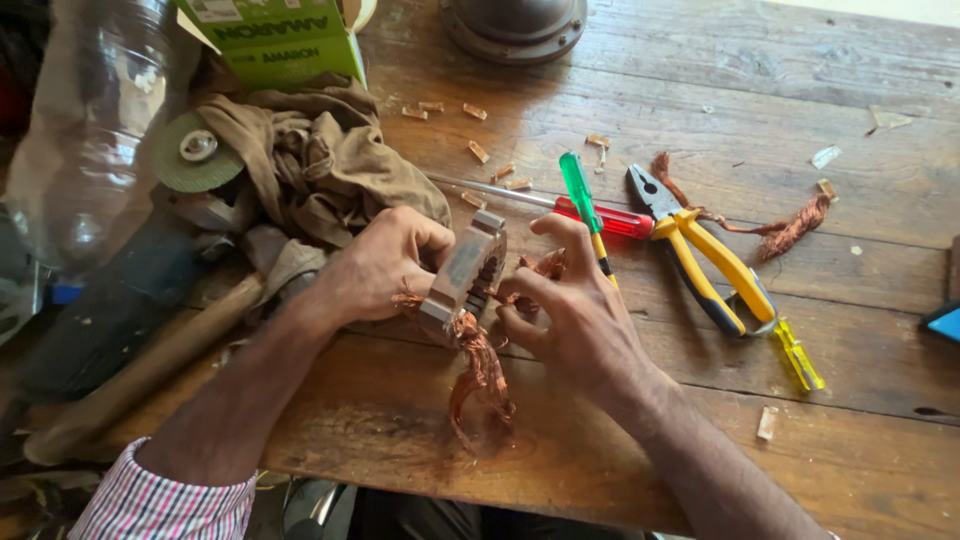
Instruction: The person uses a green-handled screwdriver to adjust copper windings on a small metal component. They repeatedly pry and reposition the windings while holding the component steady with the other hand. A smartphone is briefly tapped on the table.
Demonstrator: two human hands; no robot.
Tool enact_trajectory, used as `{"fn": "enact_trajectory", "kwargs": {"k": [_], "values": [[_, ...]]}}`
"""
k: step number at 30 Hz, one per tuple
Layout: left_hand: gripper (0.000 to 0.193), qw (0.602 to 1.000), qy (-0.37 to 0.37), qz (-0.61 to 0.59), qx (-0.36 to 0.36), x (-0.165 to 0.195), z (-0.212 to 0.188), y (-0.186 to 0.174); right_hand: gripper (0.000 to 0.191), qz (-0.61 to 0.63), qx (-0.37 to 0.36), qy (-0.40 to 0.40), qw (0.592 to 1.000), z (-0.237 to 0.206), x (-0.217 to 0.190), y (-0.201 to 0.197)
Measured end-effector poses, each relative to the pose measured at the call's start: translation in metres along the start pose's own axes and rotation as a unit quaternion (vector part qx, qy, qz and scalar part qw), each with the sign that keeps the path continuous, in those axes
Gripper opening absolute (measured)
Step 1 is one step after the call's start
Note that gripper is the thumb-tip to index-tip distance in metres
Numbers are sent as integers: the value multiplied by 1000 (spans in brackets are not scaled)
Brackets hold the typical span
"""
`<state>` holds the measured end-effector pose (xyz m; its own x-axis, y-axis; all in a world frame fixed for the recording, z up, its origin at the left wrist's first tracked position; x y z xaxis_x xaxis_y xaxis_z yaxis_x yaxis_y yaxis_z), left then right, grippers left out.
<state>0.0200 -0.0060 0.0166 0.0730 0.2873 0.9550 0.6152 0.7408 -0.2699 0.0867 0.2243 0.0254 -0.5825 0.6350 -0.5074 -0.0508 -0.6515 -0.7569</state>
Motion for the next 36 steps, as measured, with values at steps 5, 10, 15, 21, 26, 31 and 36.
{"fn": "enact_trajectory", "kwargs": {"k": [5,10,15,21,26,31,36], "values": [[18,999,9,-10,-34,5,-3,-3,20,16,-38,22,999,2,1,-4],[29,999,46,25,-2,12,-2,1,20,13,-17,-4,1000,-1,-4,-3],[28,997,0,79,-10,11,-3,1,17,31,-11,42,999,-1,-6,3],[15,999,33,31,-17,1,2,1,13,46,-29,129,990,2,-4,5],[12,1000,-5,3,-14,-5,1,2,20,22,-37,67,997,3,-2,-3],[12,1000,-12,-24,-13,-7,1,1,20,24,-34,88,995,-1,-7,1],[11,1000,-20,-24,-3,-12,1,2,21,29,-22,54,998,0,-8,-3]]}}
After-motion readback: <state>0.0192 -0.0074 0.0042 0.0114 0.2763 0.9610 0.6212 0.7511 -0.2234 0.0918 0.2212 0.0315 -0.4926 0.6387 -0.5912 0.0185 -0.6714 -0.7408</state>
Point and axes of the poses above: each hand's wrist, its own z-axis towards the middle knuckle, its own y-axis out of the palm, x = y × z, the point moved 1 cm from there along z, towards the middle knuckle, and after that the axes turned 3 degrees about z, right-handed, at the moved point
